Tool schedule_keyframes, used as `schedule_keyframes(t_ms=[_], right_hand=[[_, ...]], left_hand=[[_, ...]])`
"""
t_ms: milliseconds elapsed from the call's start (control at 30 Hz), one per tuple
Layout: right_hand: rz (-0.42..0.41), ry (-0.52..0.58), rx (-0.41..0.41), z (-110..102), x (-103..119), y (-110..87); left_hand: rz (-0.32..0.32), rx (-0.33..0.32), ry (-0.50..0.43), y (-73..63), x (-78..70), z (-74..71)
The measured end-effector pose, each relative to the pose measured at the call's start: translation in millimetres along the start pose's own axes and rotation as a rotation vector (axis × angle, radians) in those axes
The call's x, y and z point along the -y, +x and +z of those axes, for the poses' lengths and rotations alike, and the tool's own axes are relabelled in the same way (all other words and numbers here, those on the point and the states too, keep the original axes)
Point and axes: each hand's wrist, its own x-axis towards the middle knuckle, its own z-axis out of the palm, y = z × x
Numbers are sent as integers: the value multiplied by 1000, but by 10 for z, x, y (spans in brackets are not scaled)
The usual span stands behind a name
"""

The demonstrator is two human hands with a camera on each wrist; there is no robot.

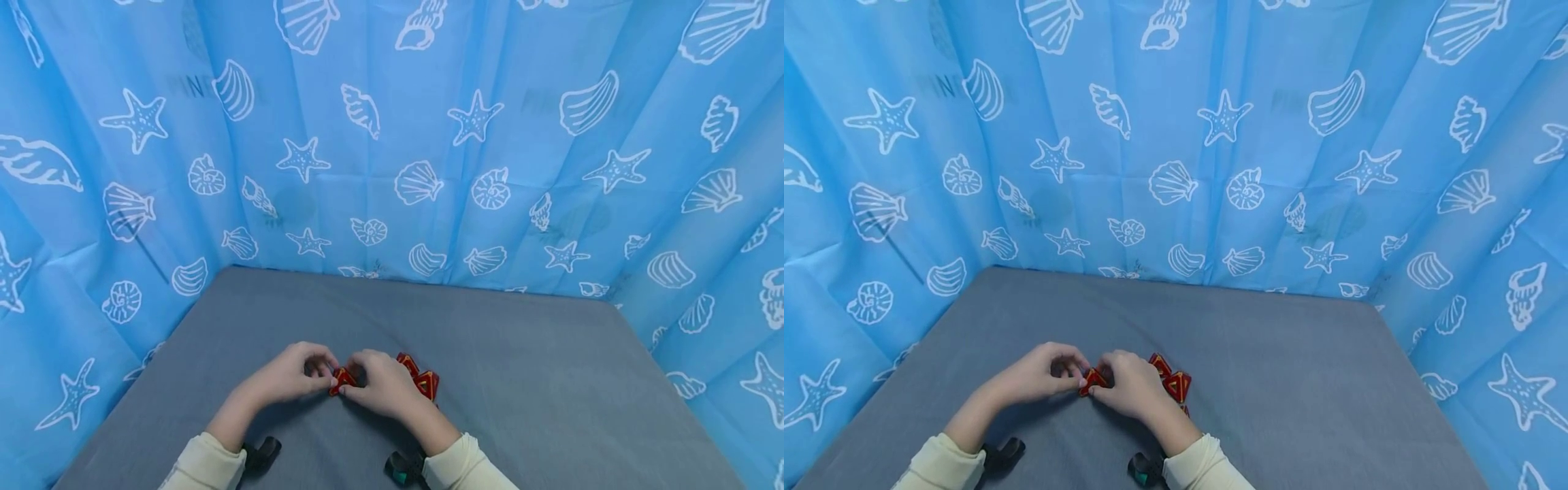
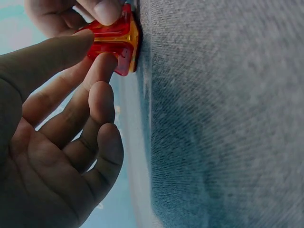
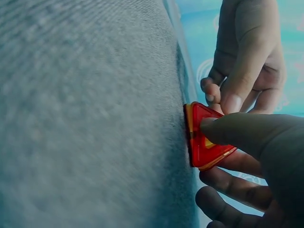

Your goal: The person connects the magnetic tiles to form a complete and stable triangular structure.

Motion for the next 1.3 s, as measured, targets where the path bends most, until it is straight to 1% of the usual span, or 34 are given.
schedule_keyframes(t_ms=[267,367,567,767,933,1067,1233,1300], right_hand=[[-33,23,-5,-47,-8,-8],[-33,18,4,-38,-10,-12],[-28,-2,-6,-44,-21,6],[-24,17,35,-71,-31,5],[-34,6,7,-193,-56,-7],[-27,45,-6,-313,-92,-28],[-84,122,-17,-494,-141,-41],[-100,139,-33,-569,-158,-42]], left_hand=[[-4,-17,5,8,-2,17],[-1,-14,5,0,10,22],[13,-21,-2,12,21,17],[7,-16,12,20,38,26],[16,-36,32,44,32,22],[15,-62,63,41,32,34],[15,-126,132,41,41,49],[17,-144,143,42,43,49]])
